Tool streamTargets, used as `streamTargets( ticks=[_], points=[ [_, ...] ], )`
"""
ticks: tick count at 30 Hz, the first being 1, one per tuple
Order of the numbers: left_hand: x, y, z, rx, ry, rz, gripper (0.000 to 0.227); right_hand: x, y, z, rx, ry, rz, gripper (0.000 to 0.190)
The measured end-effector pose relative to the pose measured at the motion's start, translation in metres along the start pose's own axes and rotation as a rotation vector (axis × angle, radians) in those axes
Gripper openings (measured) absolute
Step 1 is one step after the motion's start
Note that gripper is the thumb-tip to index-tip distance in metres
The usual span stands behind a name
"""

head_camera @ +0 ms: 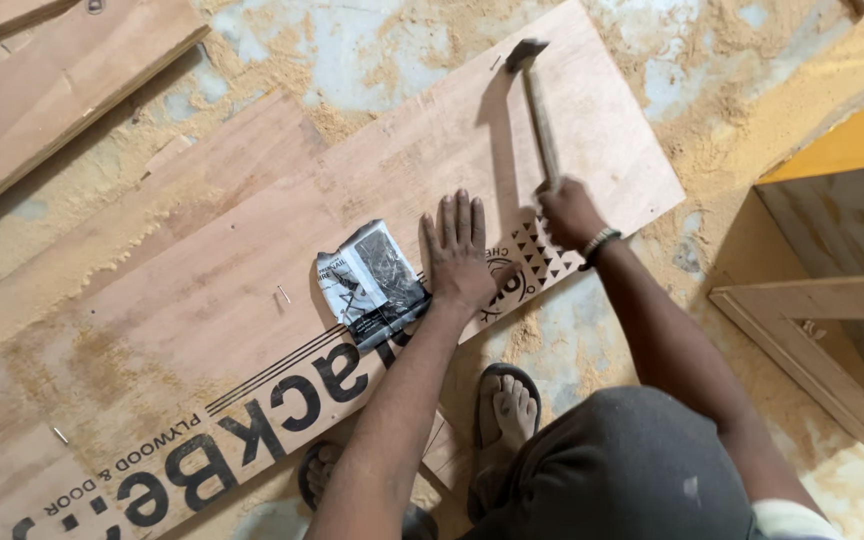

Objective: The person hammers nails into a large plywood sheet, then applies a dark paste from a packet to the holes and seams before smoothing the surface by hand.

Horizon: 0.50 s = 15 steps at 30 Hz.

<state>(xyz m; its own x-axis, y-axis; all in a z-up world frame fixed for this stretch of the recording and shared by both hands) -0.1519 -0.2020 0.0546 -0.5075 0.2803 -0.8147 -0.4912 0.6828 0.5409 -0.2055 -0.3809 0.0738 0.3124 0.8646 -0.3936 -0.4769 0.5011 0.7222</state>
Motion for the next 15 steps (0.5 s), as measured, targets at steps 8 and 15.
streamTargets(
  ticks=[8, 15],
  points=[
    [-0.001, 0.0, 0.002, -0.001, -0.054, 0.044, 0.123, -0.131, 0.102, 0.105, -1.415, -0.603, -0.254, 0.017],
    [-0.011, 0.006, -0.003, -0.008, -0.058, 0.048, 0.118, -0.008, 0.006, 0.005, -0.021, 0.104, 0.049, 0.026]
  ],
)
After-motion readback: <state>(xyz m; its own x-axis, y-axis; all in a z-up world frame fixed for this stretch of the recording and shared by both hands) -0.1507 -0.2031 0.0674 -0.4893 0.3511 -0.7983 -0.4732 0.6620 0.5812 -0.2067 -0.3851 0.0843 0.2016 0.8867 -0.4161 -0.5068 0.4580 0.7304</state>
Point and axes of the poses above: each hand's wrist, its own y-axis away from the middle knuckle, its own x-axis out of the palm, z = x × y, the point moved 7 cm from there along -y, towards the middle knuckle, and after that the axes turned 4 degrees about -y, right-handed, at the moved point
